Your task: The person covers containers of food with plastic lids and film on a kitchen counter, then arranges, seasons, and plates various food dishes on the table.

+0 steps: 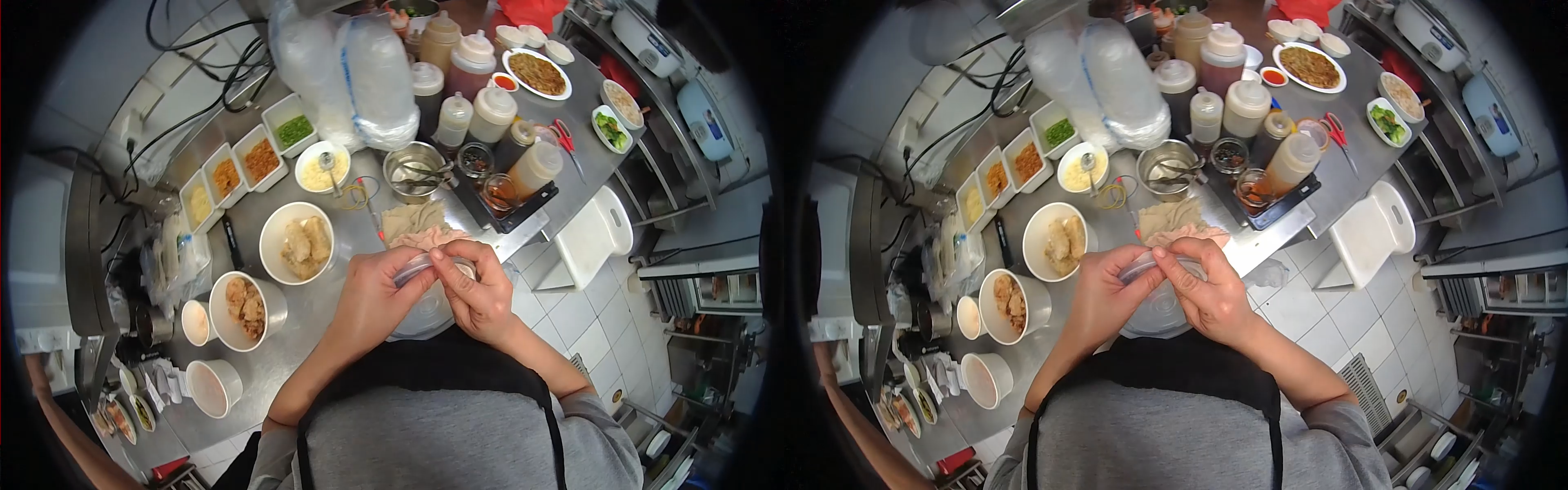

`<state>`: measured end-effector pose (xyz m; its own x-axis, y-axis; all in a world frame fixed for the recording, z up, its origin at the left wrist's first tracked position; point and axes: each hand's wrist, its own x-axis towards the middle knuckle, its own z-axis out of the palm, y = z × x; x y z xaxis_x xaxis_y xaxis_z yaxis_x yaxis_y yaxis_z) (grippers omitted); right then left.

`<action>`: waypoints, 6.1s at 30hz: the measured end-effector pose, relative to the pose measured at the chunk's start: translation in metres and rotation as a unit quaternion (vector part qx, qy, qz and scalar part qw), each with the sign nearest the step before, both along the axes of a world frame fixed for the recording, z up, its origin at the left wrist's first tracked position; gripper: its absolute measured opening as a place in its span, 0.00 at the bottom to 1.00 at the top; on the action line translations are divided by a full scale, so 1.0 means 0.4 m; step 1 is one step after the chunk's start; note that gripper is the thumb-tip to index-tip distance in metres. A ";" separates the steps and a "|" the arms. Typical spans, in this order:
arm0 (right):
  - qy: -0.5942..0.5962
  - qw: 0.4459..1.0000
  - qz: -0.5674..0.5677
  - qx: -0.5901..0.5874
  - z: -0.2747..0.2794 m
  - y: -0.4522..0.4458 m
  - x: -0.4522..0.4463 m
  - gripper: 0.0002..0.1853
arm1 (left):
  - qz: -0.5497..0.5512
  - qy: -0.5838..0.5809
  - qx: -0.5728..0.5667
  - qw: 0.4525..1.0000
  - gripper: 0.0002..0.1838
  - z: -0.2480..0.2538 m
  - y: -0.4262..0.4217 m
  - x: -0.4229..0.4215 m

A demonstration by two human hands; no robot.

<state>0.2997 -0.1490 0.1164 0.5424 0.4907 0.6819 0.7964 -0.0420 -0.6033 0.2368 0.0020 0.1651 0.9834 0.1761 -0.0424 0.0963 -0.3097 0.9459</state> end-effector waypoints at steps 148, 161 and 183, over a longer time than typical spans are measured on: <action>0.038 0.898 0.361 -0.249 -0.143 0.778 -0.095 0.05 | 0.427 0.001 0.192 0.884 0.13 -0.274 0.548 -0.368; 0.096 0.926 0.343 -0.125 -0.163 0.759 -0.090 0.04 | 0.322 -0.011 0.225 0.920 0.09 -0.246 0.582 -0.344; 0.092 0.909 0.341 -0.219 -0.162 0.769 -0.087 0.09 | 0.276 -0.023 0.234 0.932 0.06 -0.216 0.591 -0.314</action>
<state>0.2650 0.1586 0.0514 0.0954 0.9586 0.2682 0.6138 0.1555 -0.7740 0.1112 0.2384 0.0785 0.7360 0.6448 0.2063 0.3260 -0.6046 0.7267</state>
